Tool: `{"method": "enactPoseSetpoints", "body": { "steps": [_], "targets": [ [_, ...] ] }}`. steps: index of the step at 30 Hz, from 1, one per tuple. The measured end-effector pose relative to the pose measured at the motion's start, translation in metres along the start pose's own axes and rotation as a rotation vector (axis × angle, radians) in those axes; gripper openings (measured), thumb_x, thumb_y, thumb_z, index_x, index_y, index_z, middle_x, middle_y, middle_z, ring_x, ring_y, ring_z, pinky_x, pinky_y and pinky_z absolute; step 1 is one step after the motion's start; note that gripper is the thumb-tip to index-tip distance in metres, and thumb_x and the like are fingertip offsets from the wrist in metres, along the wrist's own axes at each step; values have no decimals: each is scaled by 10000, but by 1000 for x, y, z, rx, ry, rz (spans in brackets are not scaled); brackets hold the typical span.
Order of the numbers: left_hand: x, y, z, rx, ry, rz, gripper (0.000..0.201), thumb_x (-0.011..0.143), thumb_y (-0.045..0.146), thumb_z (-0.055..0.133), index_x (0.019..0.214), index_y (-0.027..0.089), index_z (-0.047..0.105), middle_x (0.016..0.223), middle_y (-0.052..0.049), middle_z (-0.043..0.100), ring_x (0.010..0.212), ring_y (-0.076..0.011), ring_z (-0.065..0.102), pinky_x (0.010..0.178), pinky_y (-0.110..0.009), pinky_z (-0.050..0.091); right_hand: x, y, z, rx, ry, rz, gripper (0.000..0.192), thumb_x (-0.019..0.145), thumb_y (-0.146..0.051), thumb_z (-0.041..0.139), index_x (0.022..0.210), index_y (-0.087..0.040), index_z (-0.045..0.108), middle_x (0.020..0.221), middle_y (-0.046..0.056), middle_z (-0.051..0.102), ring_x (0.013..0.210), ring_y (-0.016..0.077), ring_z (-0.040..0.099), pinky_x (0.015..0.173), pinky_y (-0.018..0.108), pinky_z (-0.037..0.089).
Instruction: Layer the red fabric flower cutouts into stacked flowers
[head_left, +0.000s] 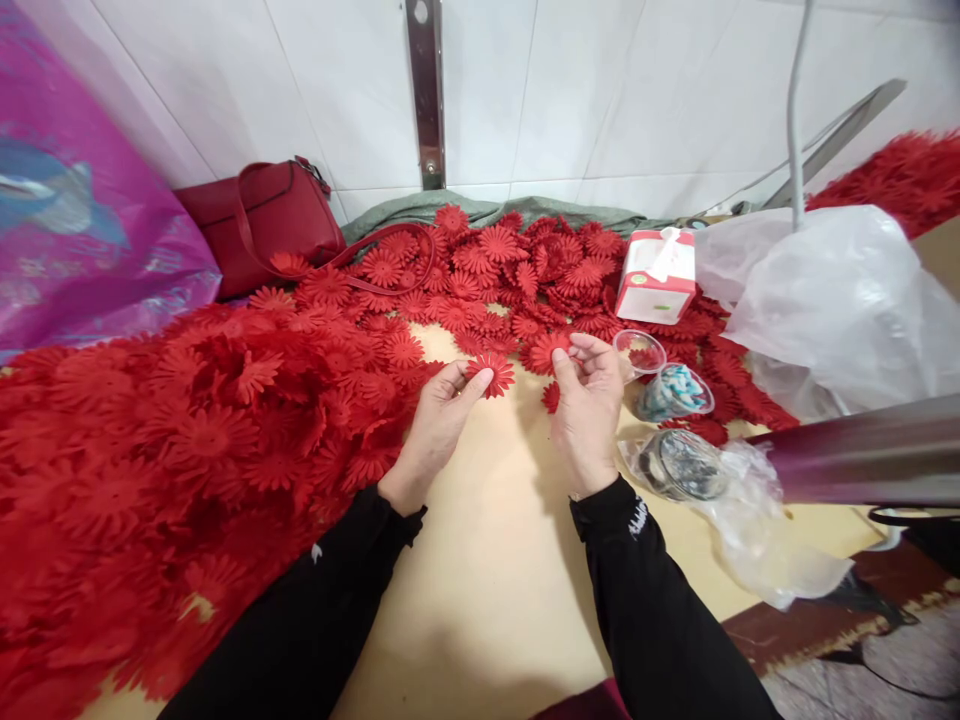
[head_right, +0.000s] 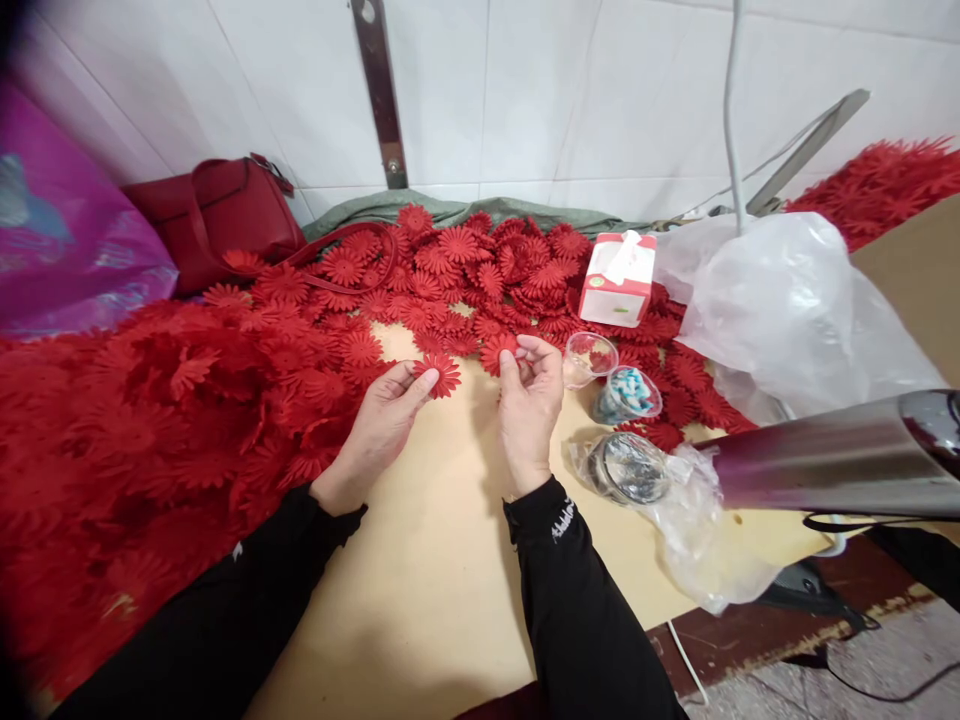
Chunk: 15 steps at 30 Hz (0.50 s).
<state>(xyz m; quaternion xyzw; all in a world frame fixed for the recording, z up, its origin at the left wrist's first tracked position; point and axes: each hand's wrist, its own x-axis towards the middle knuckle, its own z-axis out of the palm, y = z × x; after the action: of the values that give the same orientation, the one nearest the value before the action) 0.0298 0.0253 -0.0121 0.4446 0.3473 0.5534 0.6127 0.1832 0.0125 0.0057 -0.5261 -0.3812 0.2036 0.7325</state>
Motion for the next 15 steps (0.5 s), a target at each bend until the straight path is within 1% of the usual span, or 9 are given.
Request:
{"method": "enactPoseSetpoints", "body": {
  "steps": [1,3,5,6,7,8,10,12,15],
  "targets": [
    [0,1,0,42,-1,20,304,820,416,845,802,178,657,793,18,643,738,-111,550,743,-245,458,-4,-5,2,-18,19,-38,204,908,-294,705,1084,-224,629,1040,27,645,944,161,635,915,331,544],
    [-1,2,1,96,-15,49,309,810,401,853,755,186,639,751,14,618,748,-135,550,755,-274,459,-17,-20,9,-36,-50,-121,210,977,-308,644,1176,-244,636,1185,61,671,1059,179,660,977,360,552],
    [-3,3,1,92,-31,57,301,806,401,854,758,196,639,746,1,613,781,-168,570,772,-309,469,-32,-35,18,13,-420,-185,316,1022,-309,588,1337,-285,610,1397,85,647,1240,206,650,1047,396,550],
    [-4,3,1,78,-32,55,300,806,408,854,770,199,641,746,-2,609,786,-177,573,773,-320,471,-38,-40,21,28,-559,-243,345,1030,-297,578,1374,-300,603,1492,85,605,1344,218,606,1105,417,523],
    [-4,2,1,62,-27,50,308,804,417,855,777,200,638,743,1,603,777,-176,567,764,-320,471,-42,-44,23,22,-636,-290,354,1038,-279,561,1388,-309,606,1541,81,577,1408,223,566,1157,438,488],
    [-4,2,0,47,-16,44,322,803,429,856,777,199,632,739,7,596,756,-165,553,747,-310,467,-43,-46,24,1,-648,-320,352,1042,-269,551,1384,-313,616,1558,78,567,1444,226,536,1191,455,456],
    [-3,1,0,18,10,44,348,802,444,857,767,193,619,741,21,593,724,-133,521,725,-276,457,-40,-42,21,-91,-538,-294,322,1025,-288,584,1339,-303,652,1514,86,596,1422,231,543,1194,474,444],
    [-1,0,1,-12,32,67,361,809,460,853,759,188,620,758,27,604,721,-114,511,729,-249,453,-33,-33,16,-154,-438,-139,323,967,-351,681,1282,-283,679,1392,94,656,1284,232,612,1103,453,508],
    [1,1,1,1,42,94,412,842,516,811,710,186,603,720,34,565,694,-106,477,707,-237,437,-25,-19,11,-78,-493,122,260,905,-400,744,1106,-237,723,1125,65,732,1022,201,672,944,377,553]
  ]
}}
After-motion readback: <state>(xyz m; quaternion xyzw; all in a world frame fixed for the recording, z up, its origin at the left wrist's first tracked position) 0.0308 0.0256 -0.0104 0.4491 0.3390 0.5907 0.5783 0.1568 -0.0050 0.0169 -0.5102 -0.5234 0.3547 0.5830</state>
